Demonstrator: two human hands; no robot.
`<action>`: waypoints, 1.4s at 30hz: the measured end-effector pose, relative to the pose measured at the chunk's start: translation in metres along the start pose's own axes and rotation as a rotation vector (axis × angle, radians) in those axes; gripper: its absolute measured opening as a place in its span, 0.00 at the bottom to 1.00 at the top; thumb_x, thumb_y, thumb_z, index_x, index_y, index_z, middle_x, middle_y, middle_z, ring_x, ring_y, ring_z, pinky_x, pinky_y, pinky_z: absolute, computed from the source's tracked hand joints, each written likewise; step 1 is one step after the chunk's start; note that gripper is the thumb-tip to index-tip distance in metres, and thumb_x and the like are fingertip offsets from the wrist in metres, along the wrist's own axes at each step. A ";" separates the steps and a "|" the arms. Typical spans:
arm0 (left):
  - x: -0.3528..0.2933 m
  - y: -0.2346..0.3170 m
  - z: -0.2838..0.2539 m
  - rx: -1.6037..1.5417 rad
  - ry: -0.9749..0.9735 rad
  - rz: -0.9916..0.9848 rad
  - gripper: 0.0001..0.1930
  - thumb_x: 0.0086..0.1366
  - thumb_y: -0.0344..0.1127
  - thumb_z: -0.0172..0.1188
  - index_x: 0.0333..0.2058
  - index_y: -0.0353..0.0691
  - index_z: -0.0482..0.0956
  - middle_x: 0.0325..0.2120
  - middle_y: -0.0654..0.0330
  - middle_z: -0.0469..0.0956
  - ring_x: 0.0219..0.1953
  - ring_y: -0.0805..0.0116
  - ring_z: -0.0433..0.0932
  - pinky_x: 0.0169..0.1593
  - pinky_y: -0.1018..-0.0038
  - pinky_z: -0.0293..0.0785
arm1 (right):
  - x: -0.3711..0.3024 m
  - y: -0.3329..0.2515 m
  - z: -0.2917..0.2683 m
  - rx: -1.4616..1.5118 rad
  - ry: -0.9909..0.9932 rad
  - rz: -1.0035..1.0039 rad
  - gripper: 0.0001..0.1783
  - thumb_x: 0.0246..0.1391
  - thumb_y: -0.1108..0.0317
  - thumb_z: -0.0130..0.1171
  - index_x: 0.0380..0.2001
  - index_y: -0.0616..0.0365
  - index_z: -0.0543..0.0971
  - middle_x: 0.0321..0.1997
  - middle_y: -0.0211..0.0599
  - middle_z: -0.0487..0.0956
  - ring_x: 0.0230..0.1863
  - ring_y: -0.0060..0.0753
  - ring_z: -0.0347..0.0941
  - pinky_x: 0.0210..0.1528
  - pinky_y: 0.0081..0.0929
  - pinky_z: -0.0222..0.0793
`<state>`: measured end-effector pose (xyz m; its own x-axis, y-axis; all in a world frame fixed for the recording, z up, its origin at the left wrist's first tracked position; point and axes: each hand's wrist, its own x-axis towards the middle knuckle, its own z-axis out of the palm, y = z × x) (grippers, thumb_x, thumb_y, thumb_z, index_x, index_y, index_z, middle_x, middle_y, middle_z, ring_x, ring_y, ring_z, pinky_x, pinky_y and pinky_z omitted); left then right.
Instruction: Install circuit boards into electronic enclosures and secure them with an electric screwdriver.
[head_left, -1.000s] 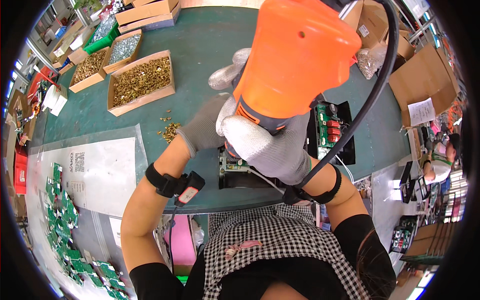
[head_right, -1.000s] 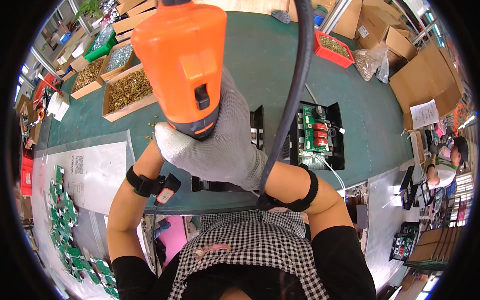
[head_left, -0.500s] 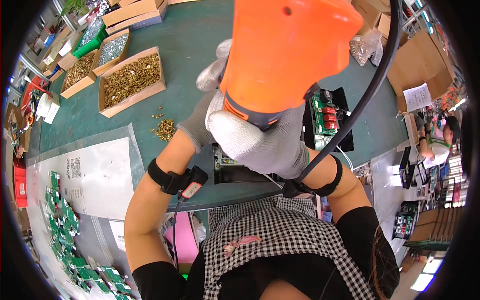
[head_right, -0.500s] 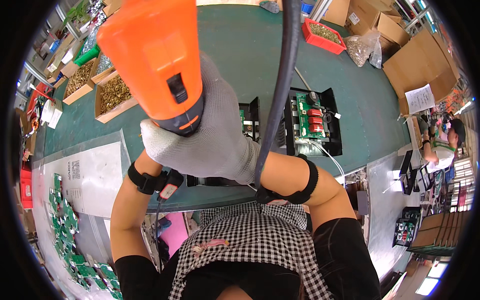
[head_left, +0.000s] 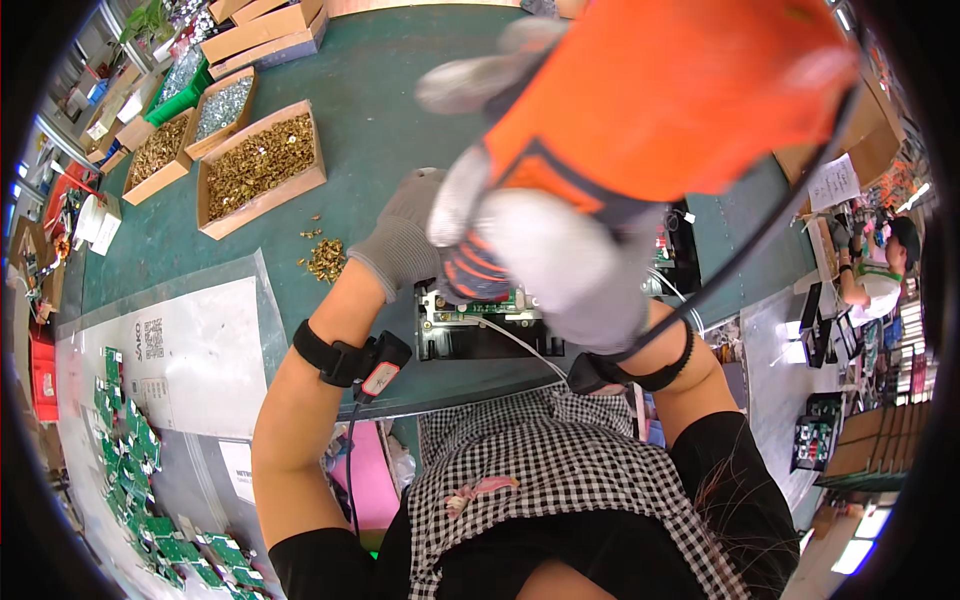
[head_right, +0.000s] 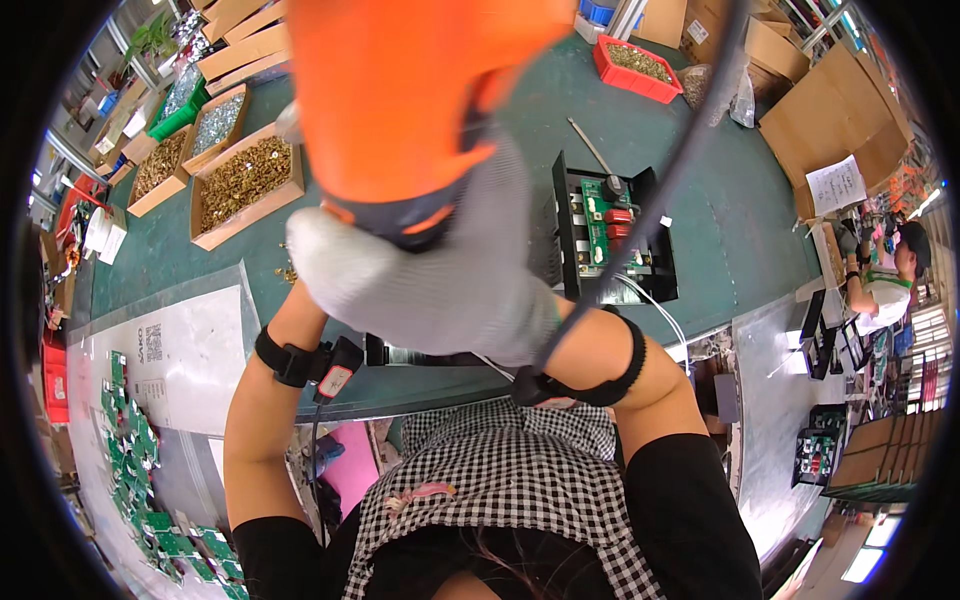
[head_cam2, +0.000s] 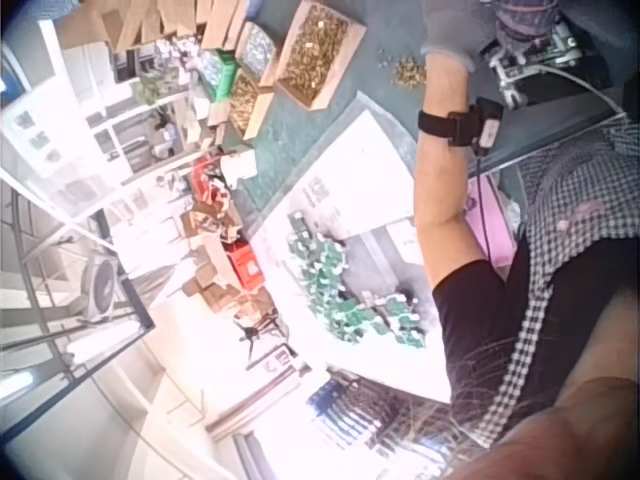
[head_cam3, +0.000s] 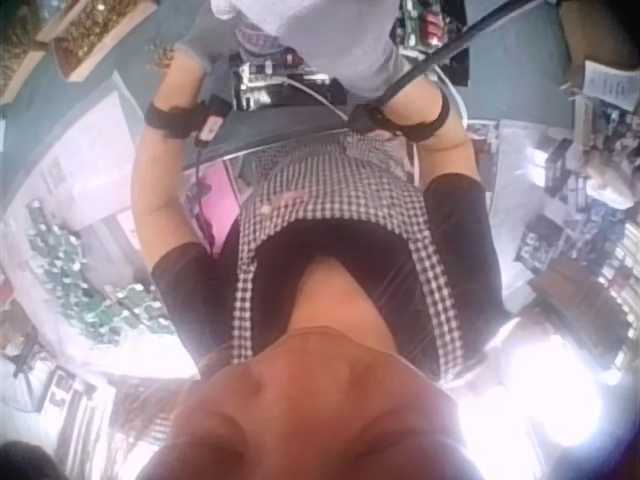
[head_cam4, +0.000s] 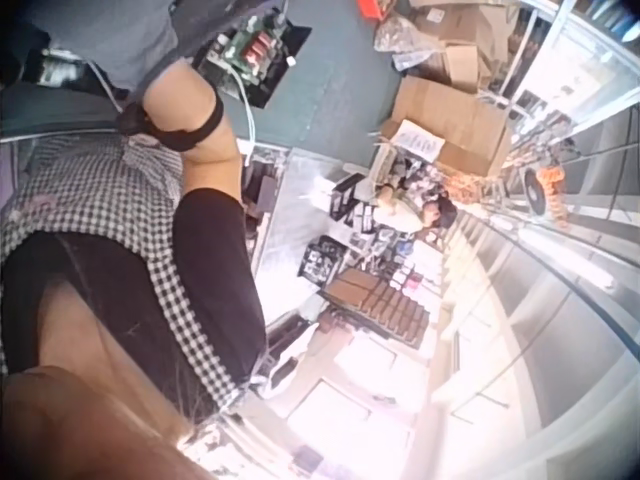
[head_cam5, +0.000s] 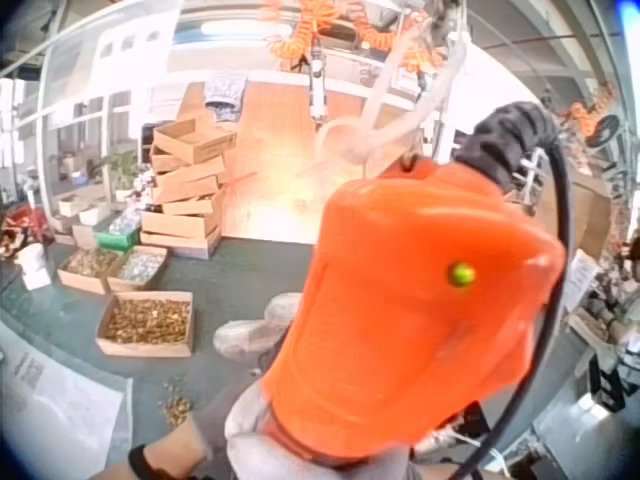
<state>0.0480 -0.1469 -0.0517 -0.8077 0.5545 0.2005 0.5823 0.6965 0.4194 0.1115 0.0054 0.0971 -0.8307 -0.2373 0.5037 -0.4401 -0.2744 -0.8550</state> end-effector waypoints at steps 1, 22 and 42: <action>-0.005 0.011 -0.012 0.000 -0.001 -0.007 0.12 0.54 0.39 0.61 0.36 0.42 0.79 0.34 0.52 0.81 0.43 0.49 0.76 0.51 0.61 0.70 | -0.007 -0.011 -0.009 0.092 -0.088 0.150 0.27 0.42 0.74 0.64 0.50 0.61 0.71 0.40 0.35 0.78 0.33 0.26 0.76 0.34 0.24 0.71; -0.055 0.091 -0.035 0.240 0.042 -0.199 0.43 0.45 0.53 0.69 0.59 0.42 0.66 0.53 0.56 0.72 0.60 0.57 0.65 0.69 0.54 0.48 | -0.027 0.008 -0.086 0.120 0.023 0.014 0.45 0.48 0.56 0.70 0.63 0.57 0.57 0.53 0.55 0.72 0.32 0.38 0.80 0.33 0.33 0.81; -0.059 0.090 -0.047 0.263 0.037 -0.178 0.35 0.48 0.55 0.67 0.53 0.42 0.73 0.46 0.56 0.77 0.56 0.56 0.70 0.66 0.56 0.52 | -0.008 -0.041 -0.127 0.080 0.018 -0.016 0.35 0.58 0.52 0.51 0.58 0.71 0.60 0.34 0.53 0.77 0.26 0.34 0.75 0.30 0.28 0.76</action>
<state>0.1433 -0.1380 0.0155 -0.8990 0.3997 0.1790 0.4317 0.8776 0.2086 0.0929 0.1367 0.1121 -0.8300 -0.2156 0.5145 -0.4254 -0.3521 -0.8337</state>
